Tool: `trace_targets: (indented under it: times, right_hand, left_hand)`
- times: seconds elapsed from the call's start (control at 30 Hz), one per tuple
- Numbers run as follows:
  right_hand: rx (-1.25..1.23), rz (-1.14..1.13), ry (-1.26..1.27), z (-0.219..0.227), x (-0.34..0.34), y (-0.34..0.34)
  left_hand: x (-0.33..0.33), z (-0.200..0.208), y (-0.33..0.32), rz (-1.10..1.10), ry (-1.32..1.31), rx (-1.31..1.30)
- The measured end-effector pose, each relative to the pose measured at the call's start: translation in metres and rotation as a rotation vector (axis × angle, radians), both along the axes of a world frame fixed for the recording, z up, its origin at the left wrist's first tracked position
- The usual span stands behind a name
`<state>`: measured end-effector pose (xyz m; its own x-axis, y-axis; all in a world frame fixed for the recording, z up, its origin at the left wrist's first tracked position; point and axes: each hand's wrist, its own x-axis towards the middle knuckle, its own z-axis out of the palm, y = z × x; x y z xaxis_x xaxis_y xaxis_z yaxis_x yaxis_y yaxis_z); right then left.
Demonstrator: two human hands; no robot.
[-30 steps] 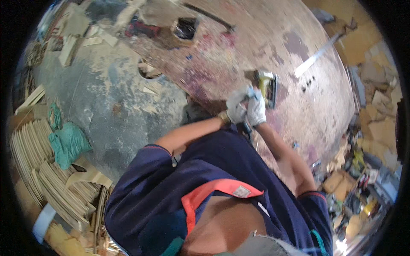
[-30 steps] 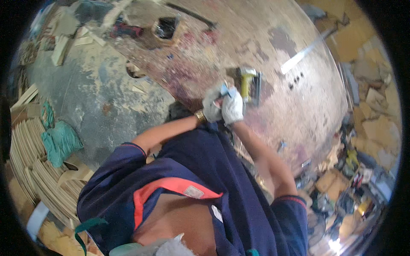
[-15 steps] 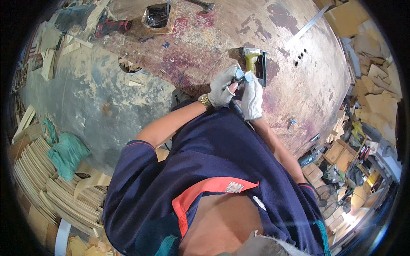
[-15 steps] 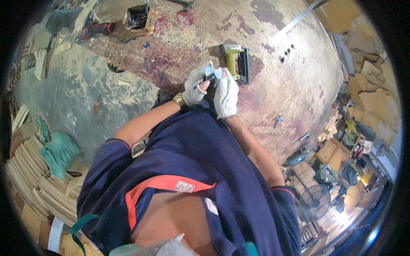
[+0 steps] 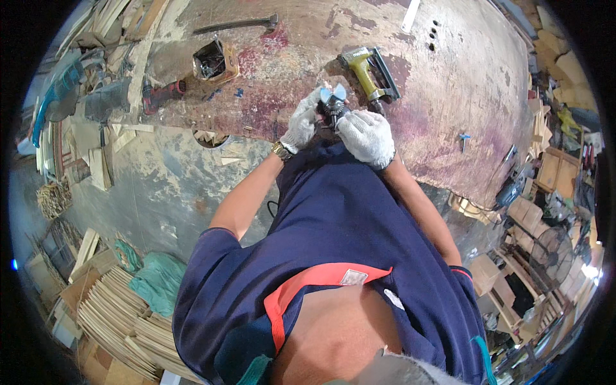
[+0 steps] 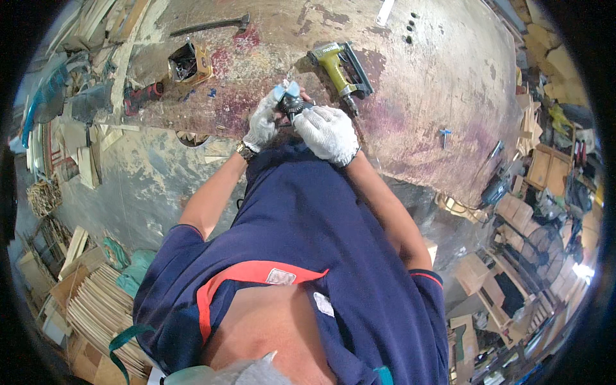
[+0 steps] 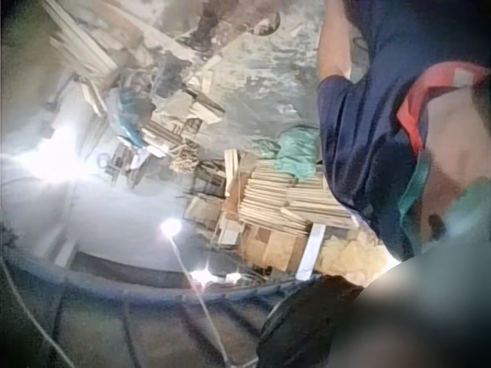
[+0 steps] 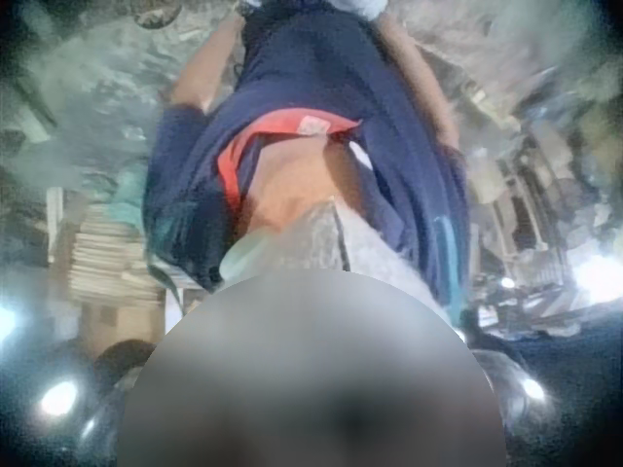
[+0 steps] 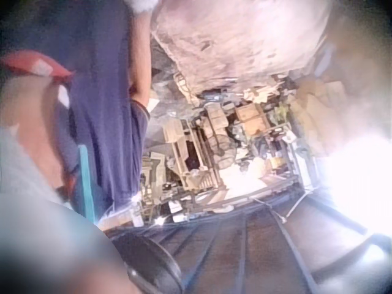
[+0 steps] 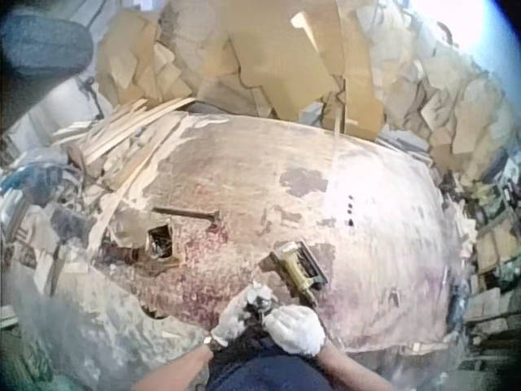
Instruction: The person uses a jigsaw to cut a circular hole in a wooden board, then uses a drill to fasten a small wooden piece to the board. The person handles multiple wooden pieces and tools in a workshop setting.
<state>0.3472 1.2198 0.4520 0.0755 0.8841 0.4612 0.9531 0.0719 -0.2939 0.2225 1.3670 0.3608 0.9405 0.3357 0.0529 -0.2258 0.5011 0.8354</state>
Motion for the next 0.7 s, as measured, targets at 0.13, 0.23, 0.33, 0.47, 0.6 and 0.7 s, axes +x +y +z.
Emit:
trace_targets:
  times: [0.13,0.23,0.33,0.47,0.6,0.7]
  right_hand:
    - [0.149,0.247,-0.055,0.001,-0.003,-0.001]
    - [-0.031,0.242,0.117,0.009,-0.007,0.001]
    - [0.052,0.102,0.364,0.018,-0.008,-0.01]
    - [-0.123,-0.286,0.785,0.025,-0.006,-0.028]
    - [-0.1,-0.321,1.005,0.028,-0.006,-0.033]
    - [-0.176,-0.173,1.353,0.03,-0.005,-0.03]
  left_hand:
    - [-0.005,0.017,-0.002,-0.02,0.069,0.277]
    - [-0.009,0.028,-0.013,0.023,0.142,0.072]
    - [-0.003,0.028,-0.021,0.055,0.251,-0.418]
    - [0.013,0.019,-0.038,0.407,0.257,0.289]
    - [0.014,0.027,-0.001,0.053,0.312,0.592]
    - [0.007,0.032,0.012,-0.146,0.151,0.429]
